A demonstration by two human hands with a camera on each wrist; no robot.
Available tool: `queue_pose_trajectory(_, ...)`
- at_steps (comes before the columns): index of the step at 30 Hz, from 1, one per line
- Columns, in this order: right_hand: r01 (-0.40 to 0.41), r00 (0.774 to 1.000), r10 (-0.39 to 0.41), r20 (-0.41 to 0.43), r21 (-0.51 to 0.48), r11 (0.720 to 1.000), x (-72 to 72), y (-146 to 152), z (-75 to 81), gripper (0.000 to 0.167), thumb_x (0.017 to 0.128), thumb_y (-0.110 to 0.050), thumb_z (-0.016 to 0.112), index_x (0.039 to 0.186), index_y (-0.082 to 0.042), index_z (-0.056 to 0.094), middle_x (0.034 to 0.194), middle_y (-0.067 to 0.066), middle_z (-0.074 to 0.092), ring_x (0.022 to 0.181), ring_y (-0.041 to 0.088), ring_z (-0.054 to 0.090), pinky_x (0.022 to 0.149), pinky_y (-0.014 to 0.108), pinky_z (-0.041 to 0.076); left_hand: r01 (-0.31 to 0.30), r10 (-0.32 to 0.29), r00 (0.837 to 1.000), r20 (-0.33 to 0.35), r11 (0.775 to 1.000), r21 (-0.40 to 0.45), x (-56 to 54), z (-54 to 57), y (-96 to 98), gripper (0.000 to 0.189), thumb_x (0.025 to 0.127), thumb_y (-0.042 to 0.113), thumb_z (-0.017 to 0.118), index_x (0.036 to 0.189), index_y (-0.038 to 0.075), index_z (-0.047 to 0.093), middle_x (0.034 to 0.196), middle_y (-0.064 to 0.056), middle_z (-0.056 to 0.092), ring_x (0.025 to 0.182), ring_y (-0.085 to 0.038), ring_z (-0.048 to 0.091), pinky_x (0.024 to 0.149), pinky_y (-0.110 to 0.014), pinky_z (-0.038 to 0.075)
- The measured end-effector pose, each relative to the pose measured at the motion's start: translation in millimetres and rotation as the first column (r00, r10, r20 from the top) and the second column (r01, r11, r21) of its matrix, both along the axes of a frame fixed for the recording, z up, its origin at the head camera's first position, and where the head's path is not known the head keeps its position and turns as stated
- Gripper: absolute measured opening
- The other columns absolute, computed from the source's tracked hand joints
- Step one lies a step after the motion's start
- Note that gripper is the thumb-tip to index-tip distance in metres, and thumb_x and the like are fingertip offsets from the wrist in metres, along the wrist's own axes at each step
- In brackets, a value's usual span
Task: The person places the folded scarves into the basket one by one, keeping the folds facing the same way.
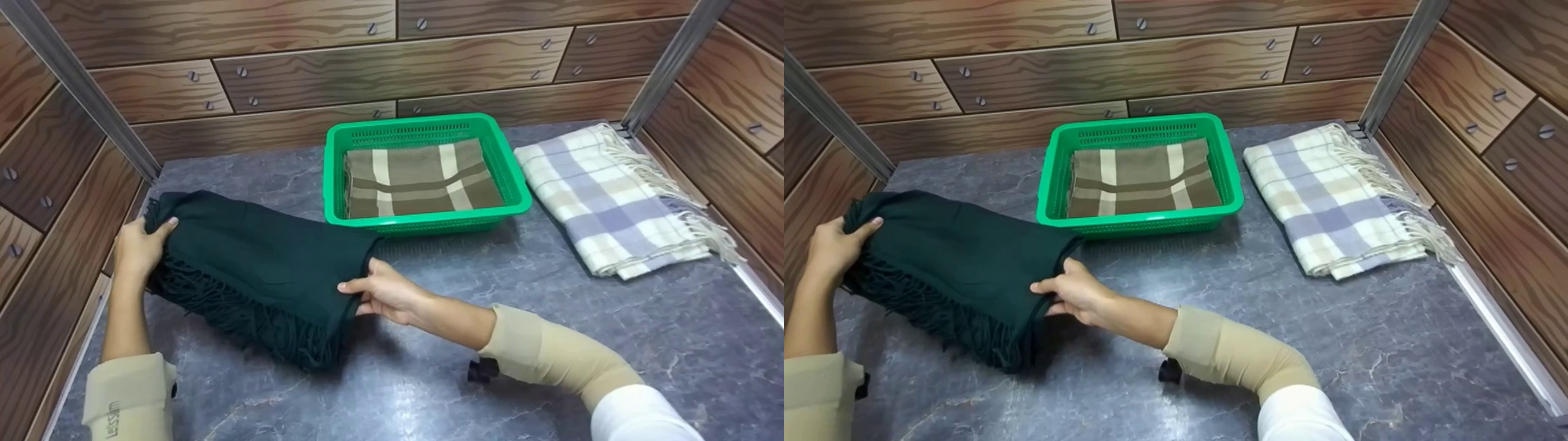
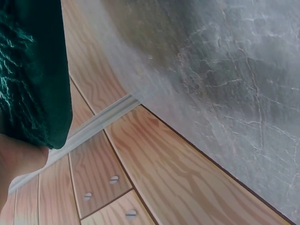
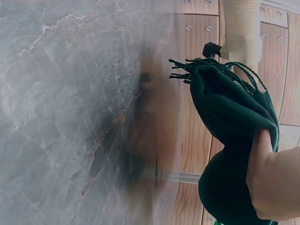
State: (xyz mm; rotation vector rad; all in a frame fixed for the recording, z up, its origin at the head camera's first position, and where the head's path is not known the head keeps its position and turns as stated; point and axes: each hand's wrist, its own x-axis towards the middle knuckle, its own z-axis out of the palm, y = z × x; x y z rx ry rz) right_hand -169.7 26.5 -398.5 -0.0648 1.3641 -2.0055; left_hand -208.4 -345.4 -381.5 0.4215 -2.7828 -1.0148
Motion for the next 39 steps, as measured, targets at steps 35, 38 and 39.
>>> queue_pose_trajectory(35, -0.034, 0.997, 0.030, -0.069, -0.055, 0.998, -31.2, 54.5, 40.1, 0.054, 0.088, 0.009, 0.050, 0.137, -0.001, 0.031, 0.119, 0.024, 0.054, 0.093, 0.029, 0.062, 0.079, 0.042, 0.050, -0.061, 0.067, 0.997, -0.034, 0.986, 0.154, -6.6, 28.5, 42.2, 0.058, 0.094, 0.043, 0.046, 0.117, -0.010, 0.050, 0.122, -0.029, 0.049, 0.108, -0.038, 0.045, 0.091, -0.048, 0.035)
queue_pose_trajectory(38, -0.021, 0.997, 0.018, -0.071, -0.035, 0.999, -36.9, 61.3, 43.6, 0.053, 0.088, 0.008, 0.050, 0.137, -0.002, 0.032, 0.119, 0.023, 0.055, 0.092, 0.028, 0.063, 0.079, 0.041, 0.050, -0.051, 0.063, 0.996, -0.057, 0.980, 0.192, -8.5, 30.1, 49.7, 0.057, 0.094, 0.041, 0.047, 0.117, -0.011, 0.051, 0.121, -0.027, 0.051, 0.107, -0.035, 0.046, 0.090, -0.045, 0.036)
queue_pose_trajectory(39, -0.015, 0.997, 0.013, -0.072, -0.029, 0.999, -38.7, 63.6, 44.7, 0.053, 0.088, 0.008, 0.051, 0.137, -0.002, 0.032, 0.118, 0.022, 0.055, 0.091, 0.028, 0.063, 0.078, 0.041, 0.050, -0.045, 0.060, 0.996, -0.065, 0.977, 0.207, -9.3, 30.3, 52.3, 0.057, 0.094, 0.041, 0.048, 0.118, -0.011, 0.051, 0.121, -0.027, 0.051, 0.107, -0.034, 0.046, 0.091, -0.044, 0.036)
